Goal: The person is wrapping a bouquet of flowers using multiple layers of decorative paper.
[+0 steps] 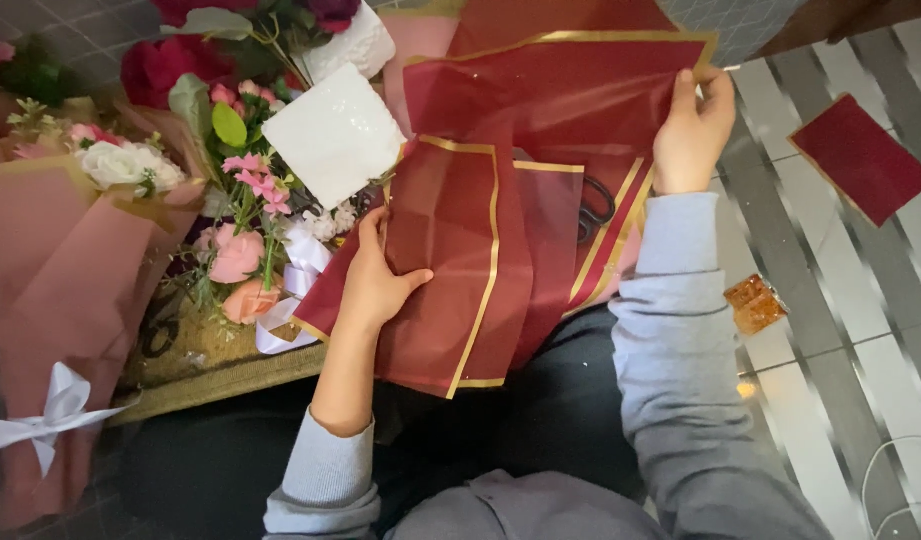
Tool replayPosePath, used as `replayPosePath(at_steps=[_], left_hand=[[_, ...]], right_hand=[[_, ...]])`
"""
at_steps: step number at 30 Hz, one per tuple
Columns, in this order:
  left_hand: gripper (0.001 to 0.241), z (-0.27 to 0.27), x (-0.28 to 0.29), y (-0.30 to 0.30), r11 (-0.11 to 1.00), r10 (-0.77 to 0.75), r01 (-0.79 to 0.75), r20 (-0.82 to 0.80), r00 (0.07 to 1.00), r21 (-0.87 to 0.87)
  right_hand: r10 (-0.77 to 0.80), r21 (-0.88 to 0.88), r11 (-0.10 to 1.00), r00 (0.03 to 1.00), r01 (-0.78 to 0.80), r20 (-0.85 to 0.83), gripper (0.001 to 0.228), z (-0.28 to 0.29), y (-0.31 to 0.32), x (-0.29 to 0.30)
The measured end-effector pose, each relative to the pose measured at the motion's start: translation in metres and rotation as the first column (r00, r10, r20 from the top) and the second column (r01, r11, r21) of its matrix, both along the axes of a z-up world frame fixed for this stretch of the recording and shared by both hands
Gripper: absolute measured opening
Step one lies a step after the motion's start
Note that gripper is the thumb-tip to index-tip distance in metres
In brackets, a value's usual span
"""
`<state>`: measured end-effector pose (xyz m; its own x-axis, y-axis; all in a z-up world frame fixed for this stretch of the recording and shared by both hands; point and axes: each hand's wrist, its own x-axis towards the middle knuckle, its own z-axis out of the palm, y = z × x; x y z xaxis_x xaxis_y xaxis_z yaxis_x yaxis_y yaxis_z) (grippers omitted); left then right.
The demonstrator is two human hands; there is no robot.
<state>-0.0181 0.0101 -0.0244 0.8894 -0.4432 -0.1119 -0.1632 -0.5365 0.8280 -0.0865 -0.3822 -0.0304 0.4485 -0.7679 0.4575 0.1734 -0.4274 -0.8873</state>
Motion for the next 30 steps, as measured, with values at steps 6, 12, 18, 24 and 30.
replayPosePath(at_steps=[6,12,18,24,30], left_hand=[[0.103,0.009,0.000,-0.001,1.000,0.004,-0.004,-0.053,0.999,0.007],[0.104,0.001,0.001,0.003,0.998,-0.024,0.022,-0.026,0.999,-0.067],[0.103,0.002,0.000,0.001,0.998,-0.008,0.008,-0.004,1.000,-0.064],[0.097,0.014,0.002,-0.005,0.994,0.000,-0.001,-0.015,1.000,-0.107],[0.093,0.025,0.010,-0.037,0.924,-0.109,0.137,0.097,0.989,-0.357]], right_hand=[[-0.029,-0.073,0.997,0.998,0.033,0.056,0.008,-0.002,-0.013,-0.007],[-0.256,0.051,0.967,0.951,0.251,0.175,0.015,-0.032,-0.102,-0.056],[-0.199,-0.058,0.975,0.961,0.213,0.191,0.013,0.012,-0.064,-0.086],[-0.134,-0.158,0.976,0.984,0.153,0.121,0.010,0.020,-0.035,-0.074],[-0.048,0.015,0.999,0.983,0.046,0.179,0.010,0.024,-0.018,-0.062]])
